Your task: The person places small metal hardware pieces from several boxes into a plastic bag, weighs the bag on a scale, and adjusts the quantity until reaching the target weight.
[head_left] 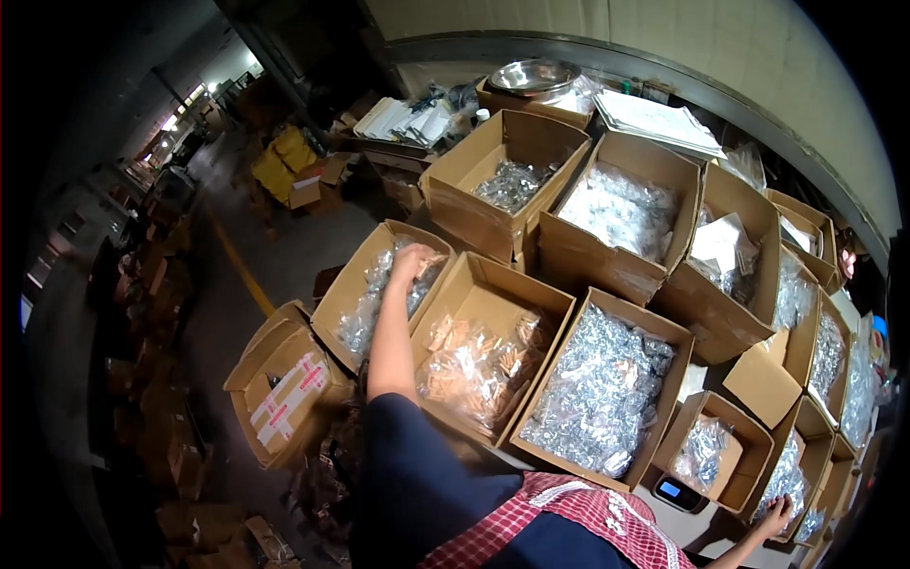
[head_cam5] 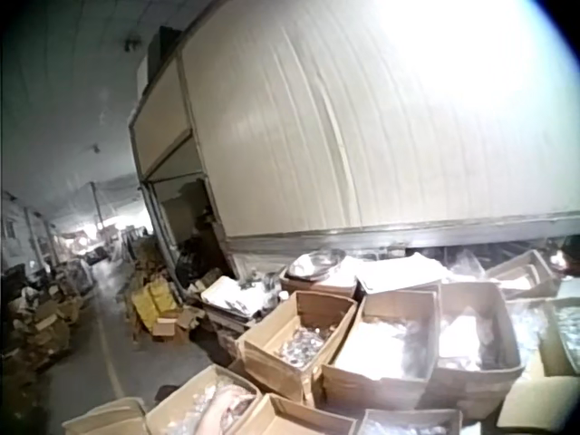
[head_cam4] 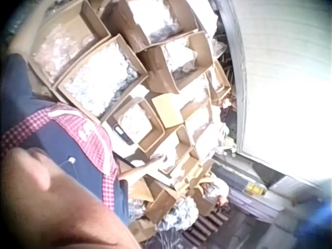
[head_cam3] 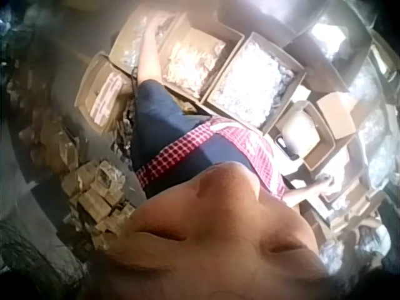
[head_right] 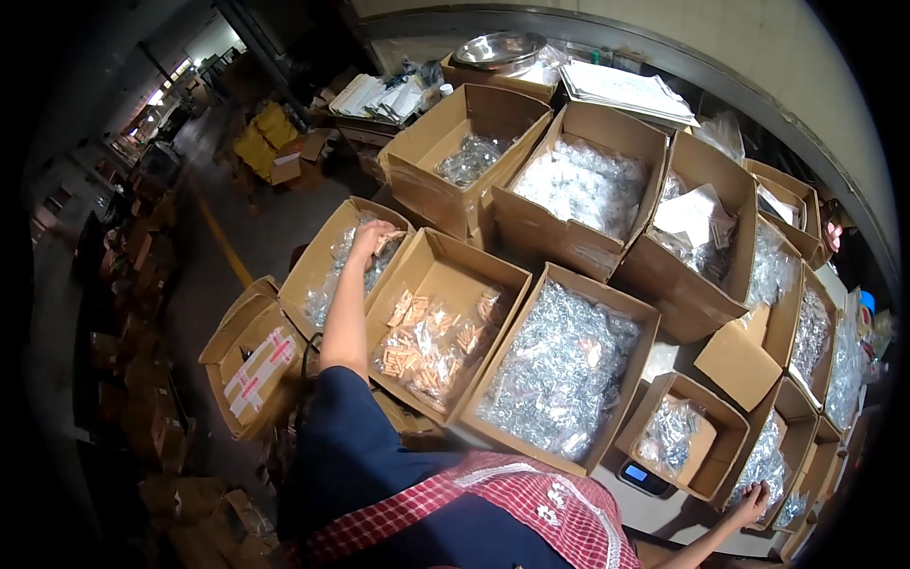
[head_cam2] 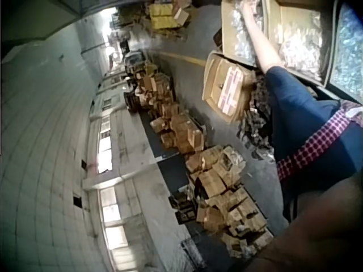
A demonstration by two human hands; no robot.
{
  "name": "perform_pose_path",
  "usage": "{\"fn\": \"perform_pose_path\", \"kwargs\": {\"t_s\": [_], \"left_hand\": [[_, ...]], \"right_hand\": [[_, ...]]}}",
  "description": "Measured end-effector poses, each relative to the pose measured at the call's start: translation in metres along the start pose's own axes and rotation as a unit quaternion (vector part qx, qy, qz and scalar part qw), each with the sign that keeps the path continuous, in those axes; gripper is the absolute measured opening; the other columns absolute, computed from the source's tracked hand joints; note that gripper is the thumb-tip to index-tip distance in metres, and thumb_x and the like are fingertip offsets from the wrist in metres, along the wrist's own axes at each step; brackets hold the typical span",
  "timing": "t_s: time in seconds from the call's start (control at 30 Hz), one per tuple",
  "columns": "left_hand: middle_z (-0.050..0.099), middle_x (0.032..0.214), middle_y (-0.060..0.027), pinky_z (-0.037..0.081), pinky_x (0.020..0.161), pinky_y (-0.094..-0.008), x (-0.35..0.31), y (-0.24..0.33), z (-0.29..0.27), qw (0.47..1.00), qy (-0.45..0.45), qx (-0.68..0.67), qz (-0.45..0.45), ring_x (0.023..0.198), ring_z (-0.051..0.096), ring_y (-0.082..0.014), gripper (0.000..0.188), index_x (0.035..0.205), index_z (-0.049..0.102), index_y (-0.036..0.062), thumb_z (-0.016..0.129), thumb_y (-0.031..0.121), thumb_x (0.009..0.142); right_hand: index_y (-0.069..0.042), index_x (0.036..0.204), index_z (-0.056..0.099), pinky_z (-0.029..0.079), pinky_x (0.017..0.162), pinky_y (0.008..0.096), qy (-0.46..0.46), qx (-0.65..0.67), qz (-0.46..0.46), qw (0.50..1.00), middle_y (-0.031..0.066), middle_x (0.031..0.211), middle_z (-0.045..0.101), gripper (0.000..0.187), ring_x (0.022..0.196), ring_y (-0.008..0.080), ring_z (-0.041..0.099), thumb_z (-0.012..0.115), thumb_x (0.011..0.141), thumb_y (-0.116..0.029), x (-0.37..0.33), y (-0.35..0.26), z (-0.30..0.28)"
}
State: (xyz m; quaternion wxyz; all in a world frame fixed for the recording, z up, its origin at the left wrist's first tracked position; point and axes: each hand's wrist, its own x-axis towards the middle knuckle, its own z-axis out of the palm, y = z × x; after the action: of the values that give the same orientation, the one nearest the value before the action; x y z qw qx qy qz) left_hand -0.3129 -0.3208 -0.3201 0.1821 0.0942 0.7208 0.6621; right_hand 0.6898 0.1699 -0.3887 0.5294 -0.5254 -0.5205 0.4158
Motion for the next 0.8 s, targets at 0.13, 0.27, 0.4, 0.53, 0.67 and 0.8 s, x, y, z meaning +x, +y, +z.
{"fn": "perform_pose_path", "kwargs": {"t_s": [0.13, 0.27, 0.4, 0.53, 0.67, 0.8], "left_hand": [[0.059, 0.070, -0.0022, 0.040, 0.056, -0.0231, -0.028, 0.033, -0.021, 0.971, -0.077, -0.226, -0.011, 0.051, 0.050, -0.0100, 0.020, 0.099, 0.060, -0.0007, 0.054, 0.008, 0.082], [0.045, 0.054, 0.0032, 0.034, 0.052, -0.0232, -0.069, 0.068, 0.017, 0.819, -0.290, -0.493, 0.057, 0.046, 0.037, -0.0082, 0.026, 0.103, 0.053, 0.0006, 0.048, 0.022, 0.090], [0.040, 0.053, 0.0006, 0.034, 0.052, -0.0301, -0.112, 0.112, 0.105, 0.747, -0.407, -0.522, 0.059, 0.048, 0.036, -0.0134, 0.016, 0.087, 0.047, 0.0063, 0.055, 0.019, 0.091], [0.041, 0.054, 0.0033, 0.030, 0.055, -0.0279, -0.173, 0.145, 0.226, 0.620, -0.626, -0.472, 0.031, 0.051, 0.039, -0.0126, 0.028, 0.083, 0.042, 0.0115, 0.065, 0.029, 0.083], [0.042, 0.058, 0.0043, 0.030, 0.051, -0.0247, -0.258, 0.155, 0.336, 0.654, -0.669, -0.340, -0.096, 0.051, 0.041, -0.0084, 0.021, 0.085, 0.046, 0.0089, 0.059, 0.025, 0.085], [0.057, 0.076, -0.0002, 0.042, 0.062, -0.0226, -0.330, 0.121, 0.434, 0.771, -0.616, -0.131, -0.096, 0.067, 0.053, -0.0081, 0.018, 0.098, 0.058, 0.0023, 0.056, 0.020, 0.092]], "right_hand": [[0.002, 0.116, 0.058, 0.042, 0.062, 0.0224, 0.005, -0.007, -0.002, 1.000, 0.0052, 0.089, 0.056, 0.023, 0.071, 0.0100, 0.048, 0.056, 0.097, -0.012, -0.008, -0.004, 0.021], [0.002, 0.114, 0.058, 0.042, 0.062, 0.0224, 0.008, 0.018, 0.015, 1.000, 0.0042, 0.088, 0.056, 0.022, 0.070, 0.0095, 0.047, 0.056, 0.097, -0.011, -0.020, -0.015, 0.036], [0.002, 0.112, 0.058, 0.041, 0.062, 0.0229, -0.011, 0.041, 0.007, 0.999, 0.0034, 0.088, 0.055, 0.020, 0.071, 0.0094, 0.048, 0.056, 0.096, -0.011, -0.030, -0.026, 0.044], [0.002, 0.109, 0.059, 0.043, 0.063, 0.0228, 0.026, -0.006, -0.023, 0.999, 0.0033, 0.089, 0.056, 0.018, 0.072, 0.0095, 0.049, 0.055, 0.095, -0.011, -0.050, -0.056, 0.069], [0.001, 0.106, 0.060, 0.048, 0.066, 0.0228, 0.019, -0.046, -0.055, 0.997, 0.0042, 0.090, 0.058, 0.017, 0.073, 0.0099, 0.053, 0.056, 0.095, -0.010, -0.062, -0.077, 0.076], [0.002, 0.108, 0.060, 0.051, 0.067, 0.0240, 0.009, -0.015, -0.067, 0.998, 0.0060, 0.095, 0.061, 0.018, 0.075, 0.0115, 0.057, 0.056, 0.094, -0.009, -0.071, -0.093, 0.086]]}}
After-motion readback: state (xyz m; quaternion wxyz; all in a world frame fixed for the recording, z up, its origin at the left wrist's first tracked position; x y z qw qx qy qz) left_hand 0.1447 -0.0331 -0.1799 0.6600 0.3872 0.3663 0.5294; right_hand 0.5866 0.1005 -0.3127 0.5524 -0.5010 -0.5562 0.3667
